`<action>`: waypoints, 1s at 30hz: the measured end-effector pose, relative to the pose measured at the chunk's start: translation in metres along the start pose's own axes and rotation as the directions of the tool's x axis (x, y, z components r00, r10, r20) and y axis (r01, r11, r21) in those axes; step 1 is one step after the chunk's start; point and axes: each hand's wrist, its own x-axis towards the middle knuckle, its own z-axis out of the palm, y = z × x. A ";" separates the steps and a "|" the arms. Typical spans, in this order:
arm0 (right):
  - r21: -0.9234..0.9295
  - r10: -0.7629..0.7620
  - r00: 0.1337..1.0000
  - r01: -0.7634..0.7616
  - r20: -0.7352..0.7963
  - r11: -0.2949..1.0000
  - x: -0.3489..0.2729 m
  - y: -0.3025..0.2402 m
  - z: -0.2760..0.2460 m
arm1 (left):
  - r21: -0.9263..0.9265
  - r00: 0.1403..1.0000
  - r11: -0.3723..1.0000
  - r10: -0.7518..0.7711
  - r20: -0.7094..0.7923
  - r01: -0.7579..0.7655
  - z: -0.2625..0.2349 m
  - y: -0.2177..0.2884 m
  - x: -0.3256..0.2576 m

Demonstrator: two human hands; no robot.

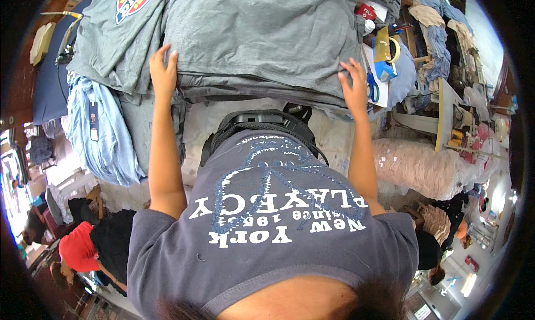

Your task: The person uses shears to cut loose threads from a stack of t-shirts, then lifts, aligns, and folds the t-shirts one by one on a workbench.

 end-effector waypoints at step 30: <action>0.637 0.626 0.756 -0.581 0.191 0.507 -0.053 -0.002 -0.018 | -0.721 0.769 0.420 -0.589 0.246 0.552 0.000 0.060 -0.068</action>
